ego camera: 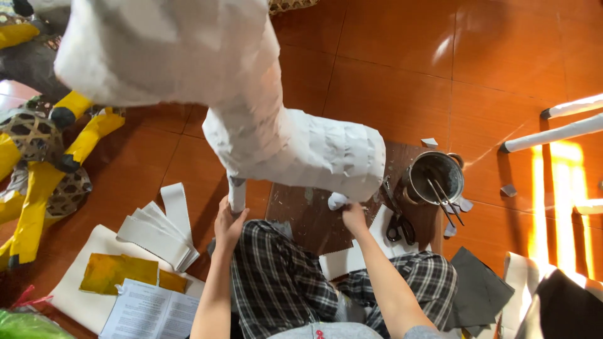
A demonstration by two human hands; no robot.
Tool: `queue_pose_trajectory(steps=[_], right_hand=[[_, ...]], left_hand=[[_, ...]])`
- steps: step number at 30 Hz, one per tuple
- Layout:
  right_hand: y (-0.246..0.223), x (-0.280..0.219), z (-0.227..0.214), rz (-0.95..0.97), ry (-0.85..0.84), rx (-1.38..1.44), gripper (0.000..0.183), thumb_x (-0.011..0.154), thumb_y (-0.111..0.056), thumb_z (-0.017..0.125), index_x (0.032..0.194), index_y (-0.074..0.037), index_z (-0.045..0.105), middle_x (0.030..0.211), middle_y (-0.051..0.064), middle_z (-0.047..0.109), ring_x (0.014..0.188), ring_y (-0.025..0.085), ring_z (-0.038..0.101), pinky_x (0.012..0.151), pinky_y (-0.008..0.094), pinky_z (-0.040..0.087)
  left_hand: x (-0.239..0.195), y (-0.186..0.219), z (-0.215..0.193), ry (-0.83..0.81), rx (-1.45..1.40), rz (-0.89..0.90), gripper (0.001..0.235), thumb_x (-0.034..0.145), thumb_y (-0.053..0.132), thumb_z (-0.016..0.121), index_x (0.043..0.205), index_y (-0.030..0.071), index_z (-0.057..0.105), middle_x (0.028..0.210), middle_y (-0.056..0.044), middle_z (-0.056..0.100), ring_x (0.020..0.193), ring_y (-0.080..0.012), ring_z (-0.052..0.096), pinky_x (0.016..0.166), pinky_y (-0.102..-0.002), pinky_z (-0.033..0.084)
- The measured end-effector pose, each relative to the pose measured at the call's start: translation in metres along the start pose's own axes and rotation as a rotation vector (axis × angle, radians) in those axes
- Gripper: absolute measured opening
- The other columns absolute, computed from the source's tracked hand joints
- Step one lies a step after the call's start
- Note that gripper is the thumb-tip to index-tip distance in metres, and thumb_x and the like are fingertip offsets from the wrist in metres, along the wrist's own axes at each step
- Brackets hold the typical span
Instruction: Apply paper strips to a giraffe-shaped frame using adhesive to create a paper-mache sculpture
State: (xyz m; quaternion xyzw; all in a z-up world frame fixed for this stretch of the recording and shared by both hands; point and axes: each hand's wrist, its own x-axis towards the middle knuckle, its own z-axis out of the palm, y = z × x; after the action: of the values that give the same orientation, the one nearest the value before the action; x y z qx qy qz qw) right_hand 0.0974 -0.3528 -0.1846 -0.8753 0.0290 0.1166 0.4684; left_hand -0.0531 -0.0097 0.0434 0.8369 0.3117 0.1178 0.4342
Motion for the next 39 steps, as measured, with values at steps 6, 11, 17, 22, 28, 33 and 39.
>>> queue_pose_trajectory(steps=[6,11,17,22,28,33,39], right_hand=[[-0.007,0.005,0.019,-0.029,-0.083,0.314,0.063,0.078,-0.016,0.084,0.131,-0.007,0.052,0.130,0.016,0.058,0.127,0.027,0.051,0.104,0.041,0.046],[-0.137,-0.087,-0.037,-0.123,-0.144,0.540,0.046,0.081,-0.013,0.077,0.120,-0.005,0.055,0.110,0.017,0.066,0.109,0.029,0.062,0.094,0.040,0.050],[-0.208,-0.190,-0.065,-0.183,-0.177,0.926,0.040,0.082,0.000,0.073,0.112,-0.009,0.048,0.068,0.014,0.064,0.059,0.023,0.059,0.058,0.035,0.051],[-0.195,-0.167,-0.047,-0.076,-0.250,1.196,0.028,0.091,-0.005,0.065,0.111,-0.007,0.046,0.077,0.014,0.058,0.060,0.023,0.061,0.051,0.039,0.059],[-0.150,-0.096,-0.027,0.411,-0.170,1.159,0.028,0.090,-0.024,0.073,0.103,-0.012,0.052,0.078,0.013,0.058,0.062,0.025,0.065,0.056,0.041,0.061],[-0.179,-0.112,-0.056,0.501,-0.153,1.326,0.034,0.093,-0.037,0.068,0.108,-0.011,0.053,0.098,0.019,0.062,0.082,0.030,0.068,0.072,0.043,0.060],[-0.113,-0.127,-0.089,0.554,-0.279,1.270,0.042,0.094,-0.051,0.061,0.112,-0.014,0.064,0.092,0.009,0.063,0.089,0.027,0.066,0.080,0.044,0.058]], left_hand=[[0.012,-0.032,0.011,0.047,-0.020,0.266,0.047,0.084,0.025,0.079,0.118,-0.001,0.060,0.097,-0.030,0.064,0.096,-0.0520,0.061,0.079,-0.056,0.051],[0.012,0.036,-0.043,0.182,0.043,0.360,0.043,0.083,0.040,0.077,0.112,0.013,0.061,0.096,-0.013,0.064,0.094,-0.0373,0.065,0.081,-0.049,0.052],[0.006,0.118,-0.077,0.268,0.303,0.443,0.051,0.087,0.046,0.072,0.122,0.014,0.054,0.096,-0.011,0.065,0.088,-0.0358,0.068,0.076,-0.049,0.053],[0.016,0.118,-0.081,0.379,0.296,0.688,0.061,0.089,0.035,0.074,0.138,0.008,0.050,0.114,-0.013,0.063,0.111,-0.0293,0.058,0.107,-0.049,0.030],[-0.024,0.043,-0.112,0.510,0.285,0.605,0.036,0.092,0.025,0.074,0.123,0.010,0.063,0.113,-0.008,0.063,0.112,-0.0265,0.058,0.110,-0.049,0.026],[-0.086,-0.100,-0.121,0.500,0.580,0.222,0.020,0.092,0.033,0.069,0.108,0.022,0.068,0.099,-0.002,0.068,0.096,-0.0234,0.065,0.105,-0.052,0.034],[-0.191,-0.225,-0.133,0.365,0.746,-0.263,0.020,0.091,0.031,0.069,0.108,0.019,0.068,0.096,-0.005,0.069,0.093,-0.0289,0.069,0.107,-0.060,0.029]])
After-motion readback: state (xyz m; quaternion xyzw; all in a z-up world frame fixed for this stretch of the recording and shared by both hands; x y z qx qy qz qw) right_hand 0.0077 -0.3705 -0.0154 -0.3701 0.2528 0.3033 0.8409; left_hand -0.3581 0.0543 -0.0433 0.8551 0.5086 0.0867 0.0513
